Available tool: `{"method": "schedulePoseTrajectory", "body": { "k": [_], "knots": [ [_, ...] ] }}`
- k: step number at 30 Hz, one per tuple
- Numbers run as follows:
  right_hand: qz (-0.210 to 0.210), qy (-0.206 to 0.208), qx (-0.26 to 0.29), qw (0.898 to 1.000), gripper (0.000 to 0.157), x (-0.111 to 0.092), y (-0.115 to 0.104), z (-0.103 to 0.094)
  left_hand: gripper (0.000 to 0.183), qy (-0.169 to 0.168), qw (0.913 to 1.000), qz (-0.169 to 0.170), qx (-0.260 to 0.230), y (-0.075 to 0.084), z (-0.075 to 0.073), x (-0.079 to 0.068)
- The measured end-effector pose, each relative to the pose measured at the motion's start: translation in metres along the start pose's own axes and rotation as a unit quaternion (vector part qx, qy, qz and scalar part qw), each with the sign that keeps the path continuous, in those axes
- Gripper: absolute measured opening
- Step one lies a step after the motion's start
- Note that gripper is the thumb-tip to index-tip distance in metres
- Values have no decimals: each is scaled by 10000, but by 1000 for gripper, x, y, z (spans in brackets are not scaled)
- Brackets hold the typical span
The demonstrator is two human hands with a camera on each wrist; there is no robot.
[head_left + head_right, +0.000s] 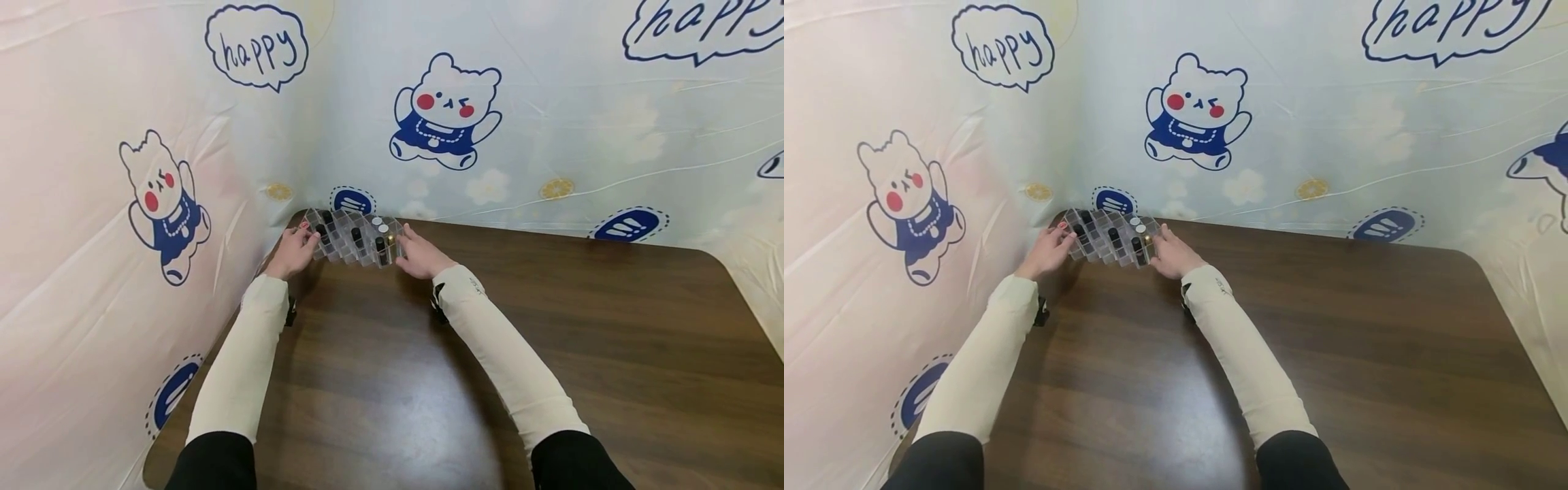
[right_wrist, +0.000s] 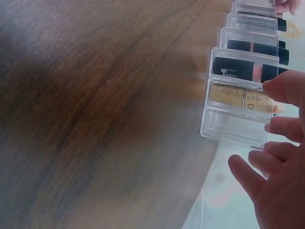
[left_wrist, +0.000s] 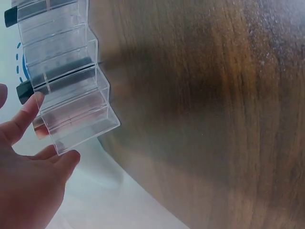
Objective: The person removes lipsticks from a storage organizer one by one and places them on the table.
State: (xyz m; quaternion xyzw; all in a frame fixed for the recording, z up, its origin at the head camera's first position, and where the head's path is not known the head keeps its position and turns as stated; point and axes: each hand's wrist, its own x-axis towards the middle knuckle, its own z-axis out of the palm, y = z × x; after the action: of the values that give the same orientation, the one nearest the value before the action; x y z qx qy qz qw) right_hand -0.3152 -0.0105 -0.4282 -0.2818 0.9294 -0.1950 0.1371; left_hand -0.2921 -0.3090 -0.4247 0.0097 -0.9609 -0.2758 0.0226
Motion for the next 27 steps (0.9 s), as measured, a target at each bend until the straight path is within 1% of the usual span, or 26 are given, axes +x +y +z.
{"method": "schedulePoseTrajectory", "body": {
  "k": [4,7,10,13,17,20,21,23,27],
  "knots": [
    [68,160,96,9998,54,-1,2,0,43,333,9994,39,-77,1,1,-1],
    [70,310,190,9993,51,-2,4,2,43,531,9983,-36,-218,1,2,-1],
    [39,477,325,9983,48,-4,5,3,45,636,9967,-167,-472,0,3,-1],
    [5,626,441,9971,45,-6,6,4,44,799,9936,-231,-759,-1,4,0],
    [-23,728,591,9956,44,-8,8,5,41,1100,9888,-260,-979,0,6,1],
    [-5,836,767,9936,45,-10,9,5,42,1180,9861,-335,-1119,0,6,1],
    [24,875,841,9926,45,-11,9,5,43,1159,9862,-324,-1134,0,6,2],
    [79,964,940,9909,46,-12,10,4,48,975,9885,-369,-1092,0,5,2],
    [175,1087,1117,9876,48,-15,8,4,60,386,9935,-527,-932,0,5,2]
  ]
}}
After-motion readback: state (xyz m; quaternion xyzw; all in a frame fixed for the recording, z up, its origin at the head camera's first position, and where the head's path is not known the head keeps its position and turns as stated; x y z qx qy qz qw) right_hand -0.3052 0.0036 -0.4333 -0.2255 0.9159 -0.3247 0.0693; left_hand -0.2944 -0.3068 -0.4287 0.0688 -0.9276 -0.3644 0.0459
